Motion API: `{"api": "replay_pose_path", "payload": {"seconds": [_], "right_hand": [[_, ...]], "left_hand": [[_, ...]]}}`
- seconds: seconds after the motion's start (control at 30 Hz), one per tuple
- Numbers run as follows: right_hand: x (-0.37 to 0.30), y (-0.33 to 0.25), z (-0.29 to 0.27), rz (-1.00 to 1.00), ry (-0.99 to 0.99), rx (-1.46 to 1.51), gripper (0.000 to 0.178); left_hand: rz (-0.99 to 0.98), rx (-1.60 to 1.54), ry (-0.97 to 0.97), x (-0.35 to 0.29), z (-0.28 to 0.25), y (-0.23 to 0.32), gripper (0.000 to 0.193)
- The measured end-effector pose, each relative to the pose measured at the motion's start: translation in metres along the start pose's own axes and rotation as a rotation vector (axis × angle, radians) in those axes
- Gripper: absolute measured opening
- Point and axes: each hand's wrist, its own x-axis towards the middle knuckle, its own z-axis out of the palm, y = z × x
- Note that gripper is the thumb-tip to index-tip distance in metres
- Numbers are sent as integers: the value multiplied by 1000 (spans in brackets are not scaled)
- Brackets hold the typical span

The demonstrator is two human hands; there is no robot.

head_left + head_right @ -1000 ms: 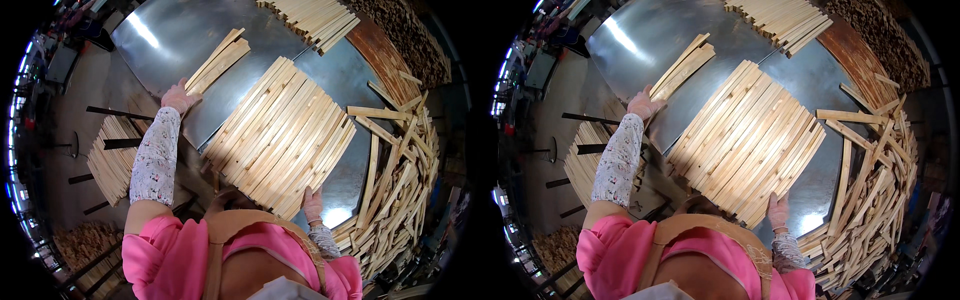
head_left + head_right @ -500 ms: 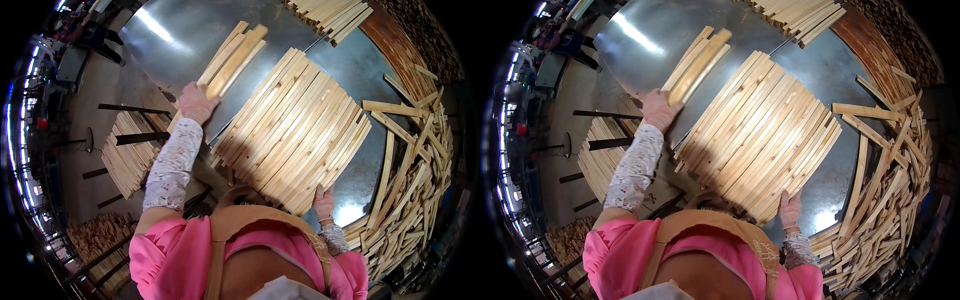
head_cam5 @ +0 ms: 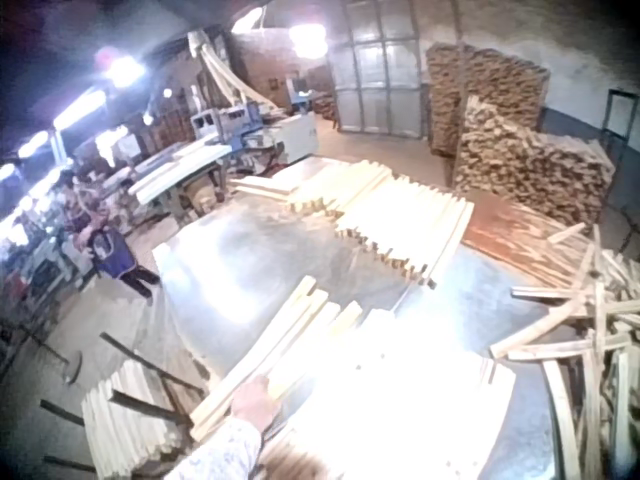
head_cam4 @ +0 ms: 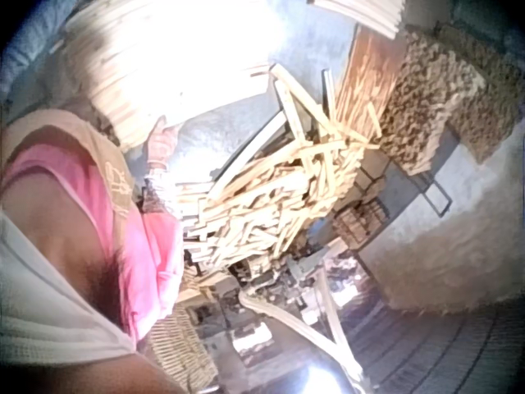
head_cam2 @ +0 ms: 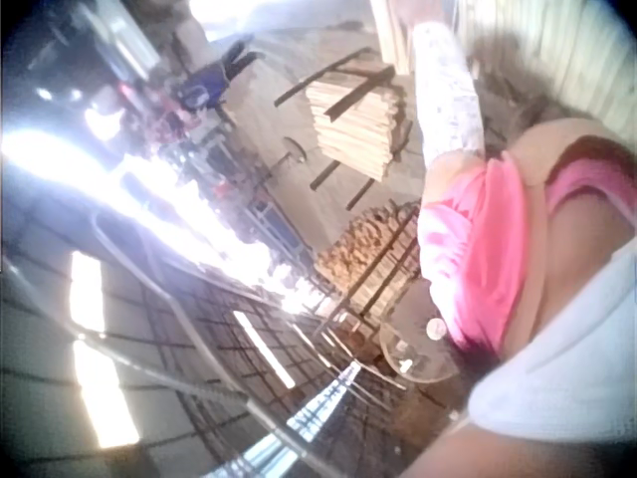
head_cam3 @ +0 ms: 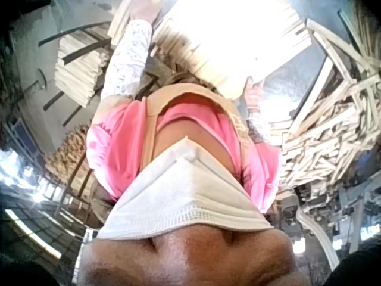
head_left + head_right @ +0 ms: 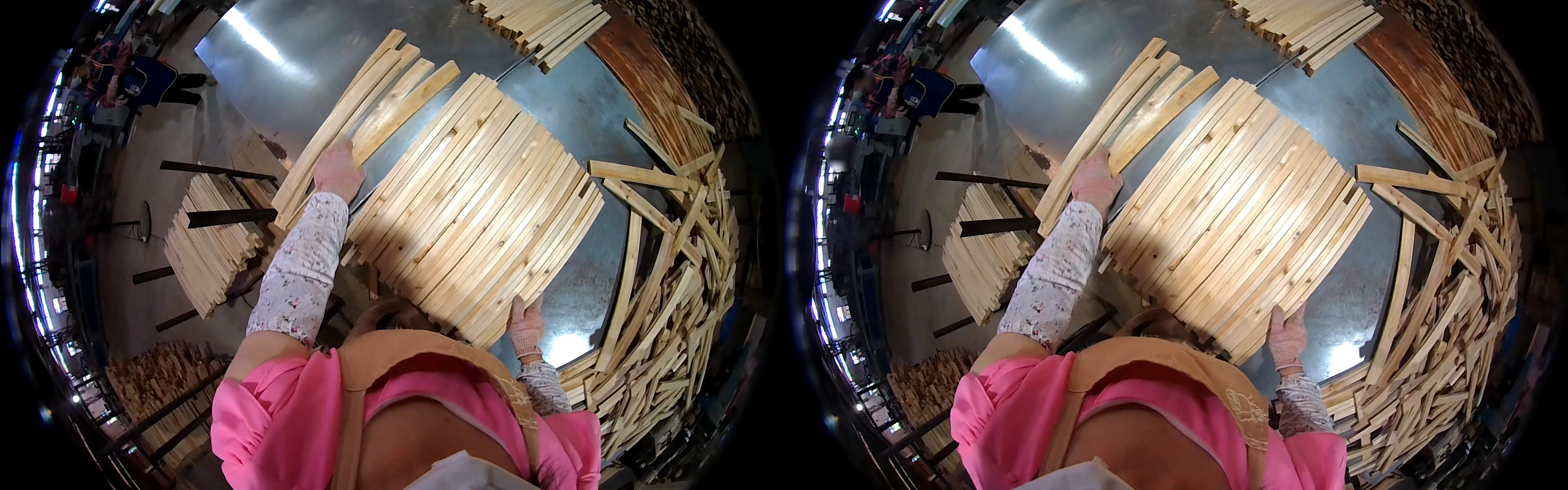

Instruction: The person sorts thin wooden strips on a metal table, picking them up from a disorganized pile and arranging them into neat stacks. The person repeatedly gathers strips, aligns them, and places them into organized piles on the left side of the table.

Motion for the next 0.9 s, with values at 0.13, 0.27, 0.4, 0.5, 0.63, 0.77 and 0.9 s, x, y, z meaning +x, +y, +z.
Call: {"api": "replay_pose_path", "payload": {"seconds": [0.13,0.27,0.4,0.5,0.63,0.77,0.9], "right_hand": [[15,14,7,-275,212,188,77],[23,-131,-36,-183,237,788,73],[33,-302,-2,-127,-703,1262,94],[47,-373,75,-421,-541,1052,73],[28,-399,99,-96,-547,1175,57],[30,-377,137,-196,-436,775,49],[19,-383,160,-559,-102,231,51]], "left_hand": [[-63,-75,-7,16,-7,-11,57],[25,-661,-202,-8,-56,-14,60],[67,-1493,-494,-57,-89,8,55],[215,-1387,-466,-38,-77,7,58],[181,-840,-102,25,-54,-71,72],[211,-538,-8,70,-20,-121,74],[181,-483,-154,74,-6,-109,76]]}}
